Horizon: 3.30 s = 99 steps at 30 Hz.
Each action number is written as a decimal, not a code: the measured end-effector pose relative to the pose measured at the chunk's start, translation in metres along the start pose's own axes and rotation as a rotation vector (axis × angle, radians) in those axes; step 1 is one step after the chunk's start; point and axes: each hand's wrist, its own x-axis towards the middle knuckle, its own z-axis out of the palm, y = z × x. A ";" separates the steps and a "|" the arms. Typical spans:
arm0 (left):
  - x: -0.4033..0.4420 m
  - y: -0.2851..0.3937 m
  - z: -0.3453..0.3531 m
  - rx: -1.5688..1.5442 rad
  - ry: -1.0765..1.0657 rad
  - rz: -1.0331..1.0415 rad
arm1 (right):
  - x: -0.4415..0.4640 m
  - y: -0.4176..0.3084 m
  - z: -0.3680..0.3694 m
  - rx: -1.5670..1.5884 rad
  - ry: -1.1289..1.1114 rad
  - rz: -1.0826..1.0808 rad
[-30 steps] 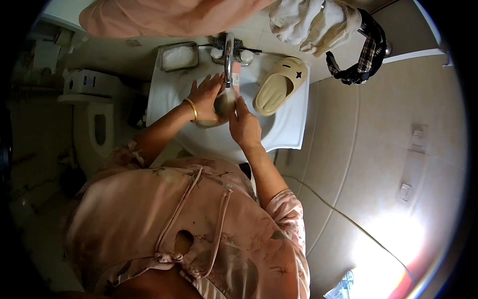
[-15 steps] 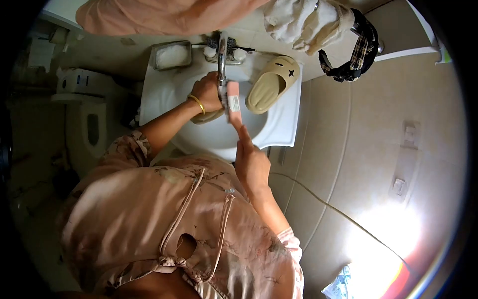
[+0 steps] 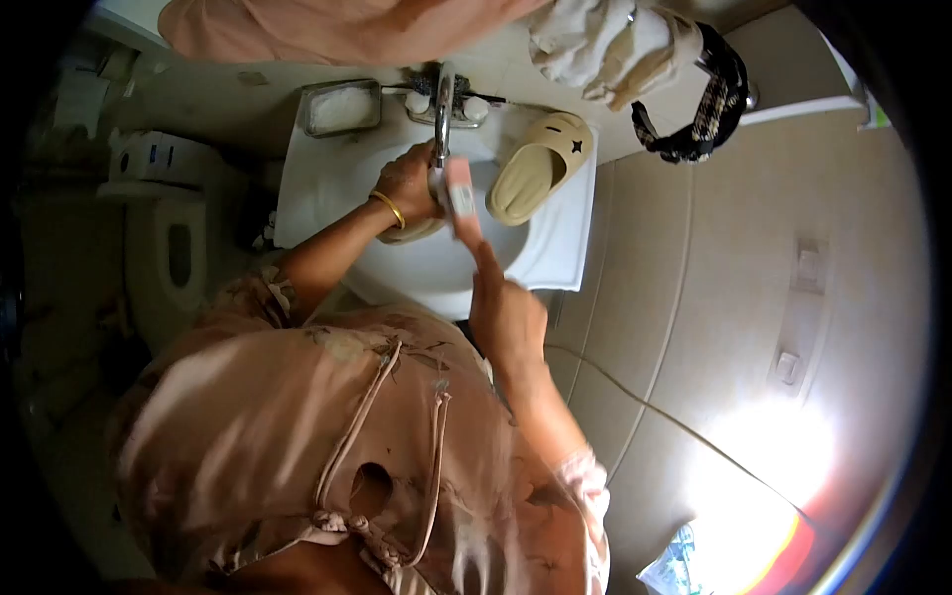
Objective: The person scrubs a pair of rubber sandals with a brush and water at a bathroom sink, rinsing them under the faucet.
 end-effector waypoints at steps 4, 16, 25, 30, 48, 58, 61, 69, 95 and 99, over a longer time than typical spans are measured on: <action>-0.012 0.017 0.019 0.269 -0.148 0.017 | 0.023 0.003 -0.003 -0.100 -0.039 0.047; 0.008 -0.014 0.007 -0.036 0.016 -0.060 | 0.001 -0.001 0.014 0.026 -0.006 0.029; 0.029 -0.035 0.010 0.002 -0.049 -0.012 | 0.028 0.018 0.076 0.276 0.245 -0.012; 0.014 -0.009 -0.008 -0.004 -0.128 0.023 | 0.028 0.047 0.071 1.071 -0.016 0.338; -0.002 0.005 -0.010 -0.059 -0.184 0.122 | 0.025 0.025 0.034 1.144 -0.165 0.387; -0.018 -0.004 -0.008 0.114 -0.265 0.278 | 0.007 0.043 0.016 1.076 -0.211 0.338; -0.023 0.014 -0.021 0.160 -0.347 0.173 | -0.020 0.052 0.018 0.704 -0.057 0.094; -0.017 -0.017 -0.014 -0.008 -0.145 0.144 | 0.054 0.035 0.011 0.565 -0.114 -0.136; 0.043 -0.061 0.009 -0.896 0.067 -0.789 | -0.003 0.028 0.094 0.255 0.137 0.044; 0.048 -0.097 0.018 -0.940 0.119 -0.608 | -0.046 0.062 0.100 0.289 -0.128 0.235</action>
